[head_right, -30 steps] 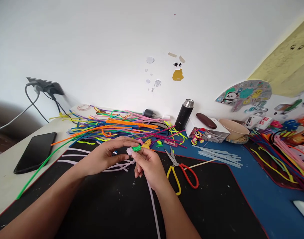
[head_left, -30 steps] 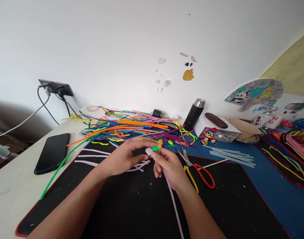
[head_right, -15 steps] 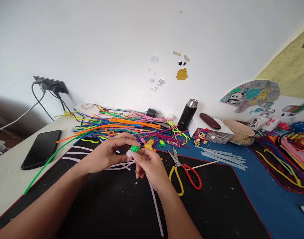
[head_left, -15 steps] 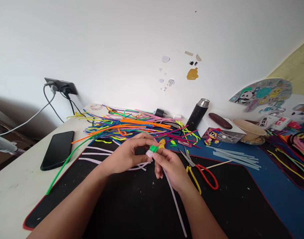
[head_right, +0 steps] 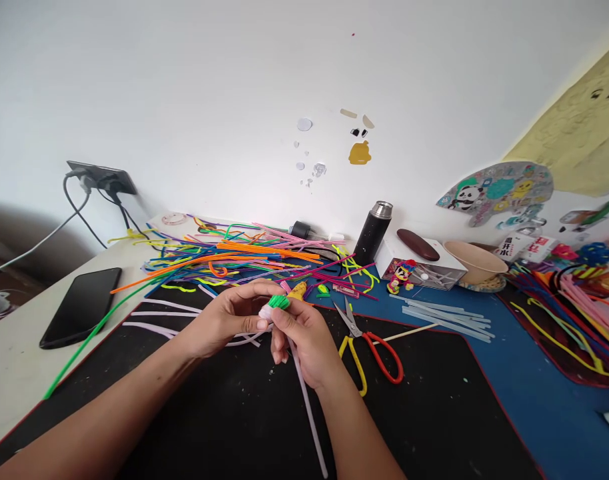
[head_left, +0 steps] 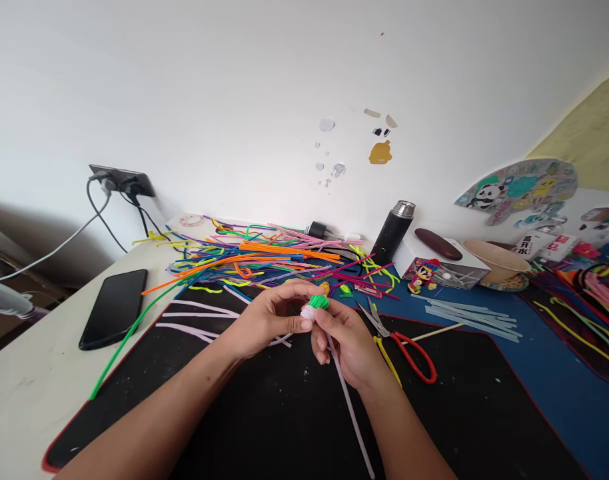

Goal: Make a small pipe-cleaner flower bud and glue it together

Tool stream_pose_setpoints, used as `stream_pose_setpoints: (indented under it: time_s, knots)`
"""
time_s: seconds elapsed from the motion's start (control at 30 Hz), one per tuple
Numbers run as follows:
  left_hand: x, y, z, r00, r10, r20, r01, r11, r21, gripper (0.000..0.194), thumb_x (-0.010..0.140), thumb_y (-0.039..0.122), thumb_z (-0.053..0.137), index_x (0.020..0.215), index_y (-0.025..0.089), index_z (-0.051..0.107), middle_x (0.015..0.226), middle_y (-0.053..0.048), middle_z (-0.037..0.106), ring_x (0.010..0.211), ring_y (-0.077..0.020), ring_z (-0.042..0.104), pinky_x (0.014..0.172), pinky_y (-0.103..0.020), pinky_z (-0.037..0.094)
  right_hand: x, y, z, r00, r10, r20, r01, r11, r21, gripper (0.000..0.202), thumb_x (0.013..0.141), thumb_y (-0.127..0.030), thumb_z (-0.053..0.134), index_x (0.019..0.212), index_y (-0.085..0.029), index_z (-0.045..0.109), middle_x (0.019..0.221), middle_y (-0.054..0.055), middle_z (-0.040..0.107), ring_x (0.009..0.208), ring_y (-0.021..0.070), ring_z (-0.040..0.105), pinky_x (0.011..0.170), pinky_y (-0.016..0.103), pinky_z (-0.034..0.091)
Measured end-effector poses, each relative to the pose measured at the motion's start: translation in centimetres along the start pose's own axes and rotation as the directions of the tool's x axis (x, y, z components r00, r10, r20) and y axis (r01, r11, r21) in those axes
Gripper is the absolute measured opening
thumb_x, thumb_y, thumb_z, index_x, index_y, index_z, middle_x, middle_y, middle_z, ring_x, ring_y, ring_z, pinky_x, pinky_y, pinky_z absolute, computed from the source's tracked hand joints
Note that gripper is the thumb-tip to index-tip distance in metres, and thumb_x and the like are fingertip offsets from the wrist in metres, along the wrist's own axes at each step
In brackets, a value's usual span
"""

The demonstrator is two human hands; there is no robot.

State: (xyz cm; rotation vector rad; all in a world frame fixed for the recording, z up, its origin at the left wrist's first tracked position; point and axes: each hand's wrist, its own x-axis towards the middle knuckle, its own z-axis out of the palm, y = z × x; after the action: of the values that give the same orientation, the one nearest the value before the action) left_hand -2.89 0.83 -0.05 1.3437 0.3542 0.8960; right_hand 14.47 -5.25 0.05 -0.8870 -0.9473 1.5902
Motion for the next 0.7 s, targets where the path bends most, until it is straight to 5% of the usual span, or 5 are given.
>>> stream_pose_setpoints:
  time_s: [0.13,0.37,0.7]
  knots:
    - [-0.1,1.0,-0.5,0.995,0.096,0.037,-0.1,0.982,0.16,0.047,0.087,0.028,0.085,0.132,0.025,0.073,0.131,-0.011,0.067,0.123,-0.0271,0.063,0.107,-0.042,0.05,0.0,-0.1,0.0,0.999,-0.001,-0.035,0.0,1.0,-0.022,0.038,0.085,-0.052,0.085,0.091,-0.017,0.07,0.048,-0.008,0.051,0.038,0.0091,0.05,0.04,0.02,0.033]
    - [-0.3,2.5,-1.3,0.964,0.265,-0.004,-0.222,0.816,0.534,0.015,0.089,0.03,0.084,0.095,0.02,0.075,0.105,-0.007,0.07,0.103,-0.0216,0.065,0.097,-0.036,0.05,0.0,-0.2,0.0,0.997,-0.015,-0.071,0.013,0.999,-0.033,0.039,0.085,-0.052,0.085,0.086,-0.018,0.066,0.048,-0.009,0.049,0.038,0.0087,0.049,0.04,0.02,0.032]
    - [-0.2,2.6,-0.9,0.947,0.317,0.05,-0.281,0.742,0.608,0.014,0.094,0.034,0.079,0.09,0.02,0.077,0.097,-0.007,0.072,0.095,-0.0212,0.066,0.091,-0.035,0.053,0.0,-0.3,0.1,0.998,-0.007,-0.068,0.005,0.999,-0.036,0.038,0.085,-0.051,0.085,0.086,-0.019,0.066,0.048,-0.009,0.049,0.039,0.0091,0.049,0.04,0.02,0.033]
